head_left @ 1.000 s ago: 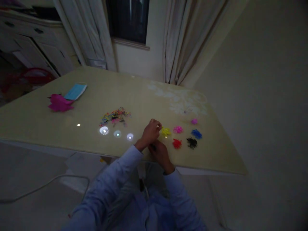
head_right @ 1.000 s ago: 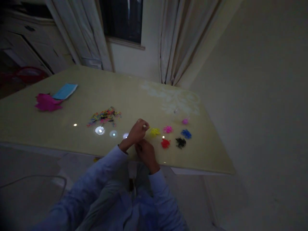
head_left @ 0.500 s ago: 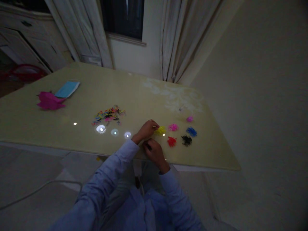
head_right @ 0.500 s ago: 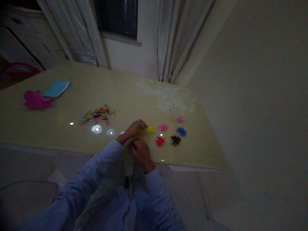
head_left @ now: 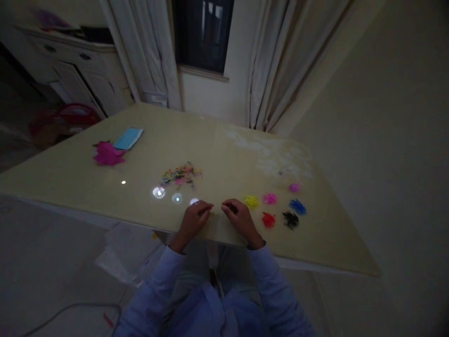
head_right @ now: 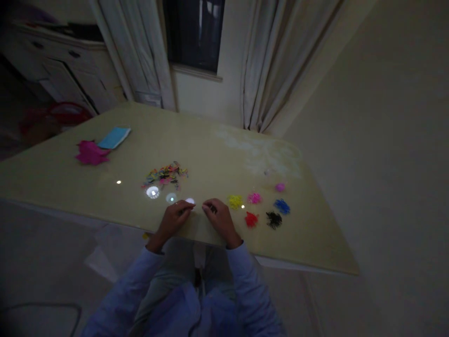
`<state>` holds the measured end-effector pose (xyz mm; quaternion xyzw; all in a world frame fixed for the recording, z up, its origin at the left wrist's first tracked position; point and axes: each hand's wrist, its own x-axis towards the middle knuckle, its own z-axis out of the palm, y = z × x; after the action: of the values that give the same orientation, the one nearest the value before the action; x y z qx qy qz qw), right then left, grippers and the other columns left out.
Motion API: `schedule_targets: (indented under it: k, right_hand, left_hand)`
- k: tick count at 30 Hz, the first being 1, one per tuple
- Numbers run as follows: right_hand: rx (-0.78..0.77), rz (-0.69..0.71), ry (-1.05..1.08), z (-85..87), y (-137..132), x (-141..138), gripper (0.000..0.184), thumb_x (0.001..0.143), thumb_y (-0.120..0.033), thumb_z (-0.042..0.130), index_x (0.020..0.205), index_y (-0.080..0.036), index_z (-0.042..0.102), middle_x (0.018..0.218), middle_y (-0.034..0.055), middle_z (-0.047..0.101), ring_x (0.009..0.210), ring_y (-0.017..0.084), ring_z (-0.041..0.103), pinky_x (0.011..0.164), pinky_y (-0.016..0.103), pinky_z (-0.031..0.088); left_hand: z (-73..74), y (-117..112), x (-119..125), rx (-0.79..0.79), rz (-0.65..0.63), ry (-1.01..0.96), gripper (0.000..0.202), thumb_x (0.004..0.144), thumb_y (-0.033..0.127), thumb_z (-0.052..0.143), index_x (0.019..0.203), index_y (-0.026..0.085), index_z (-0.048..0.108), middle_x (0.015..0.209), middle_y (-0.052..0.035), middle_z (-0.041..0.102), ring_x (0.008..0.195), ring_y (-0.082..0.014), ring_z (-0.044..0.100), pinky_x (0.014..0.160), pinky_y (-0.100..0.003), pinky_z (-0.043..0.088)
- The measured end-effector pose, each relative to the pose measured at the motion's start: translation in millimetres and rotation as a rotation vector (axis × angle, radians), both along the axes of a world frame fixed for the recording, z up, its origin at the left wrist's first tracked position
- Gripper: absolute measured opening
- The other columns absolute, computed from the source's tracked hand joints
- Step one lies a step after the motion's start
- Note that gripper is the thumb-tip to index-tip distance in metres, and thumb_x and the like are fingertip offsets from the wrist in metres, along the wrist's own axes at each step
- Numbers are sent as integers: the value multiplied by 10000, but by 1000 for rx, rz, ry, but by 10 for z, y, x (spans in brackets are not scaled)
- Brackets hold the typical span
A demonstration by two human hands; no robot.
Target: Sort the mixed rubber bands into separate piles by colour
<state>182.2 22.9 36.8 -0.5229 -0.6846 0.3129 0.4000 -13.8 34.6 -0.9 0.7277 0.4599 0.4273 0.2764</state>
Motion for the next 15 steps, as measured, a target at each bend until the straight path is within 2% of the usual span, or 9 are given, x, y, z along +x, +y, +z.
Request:
schedule_targets:
  k: [3, 5, 9, 12, 15]
  right_hand:
    - [58, 56, -76, 137, 365, -221, 162, 874, -282, 607, 977, -179, 677, 912, 44, 689, 722, 129, 595, 695, 249, 464]
    - [43, 114, -183, 194, 651, -404, 177, 865, -258, 614, 1007, -172, 676, 927, 49, 685, 756, 134, 604, 726, 253, 466]
    - [-67, 113, -545, 184, 1151, -749, 199, 859, -236, 615, 1019, -141, 687, 974, 95, 685, 916, 185, 611, 819, 281, 448]
    - [-113, 63, -697, 125, 1328, -908, 220, 866, -276, 600, 1021, -153, 697, 1030, 121, 671, 939, 215, 611, 793, 294, 446]
    - [-65, 44, -728, 83, 1345, -999, 239, 903, -295, 553, 1048, -166, 693, 1062, 119, 660, 950, 211, 606, 795, 289, 442]
  left_hand:
    - [-9, 19, 54, -22, -20, 89, 245, 833, 119, 524, 969, 185, 718, 883, -52, 703, 830, -174, 640, 764, -296, 485]
    - [-7, 34, 84, -42, -10, 138, 252, 820, 103, 526, 960, 182, 720, 876, -57, 698, 828, -182, 633, 764, -304, 481]
    - [-6, 13, 87, -66, 6, 137, 246, 833, 106, 519, 952, 184, 720, 890, -58, 699, 849, -180, 628, 792, -303, 475]
    - [3, -13, 87, -74, 15, 125, 236, 845, 118, 516, 950, 174, 720, 903, -66, 702, 857, -186, 628, 801, -308, 471]
    - [21, -18, 105, -83, 37, 121, 240, 830, 106, 516, 938, 171, 720, 899, -69, 701, 861, -193, 628, 802, -309, 465]
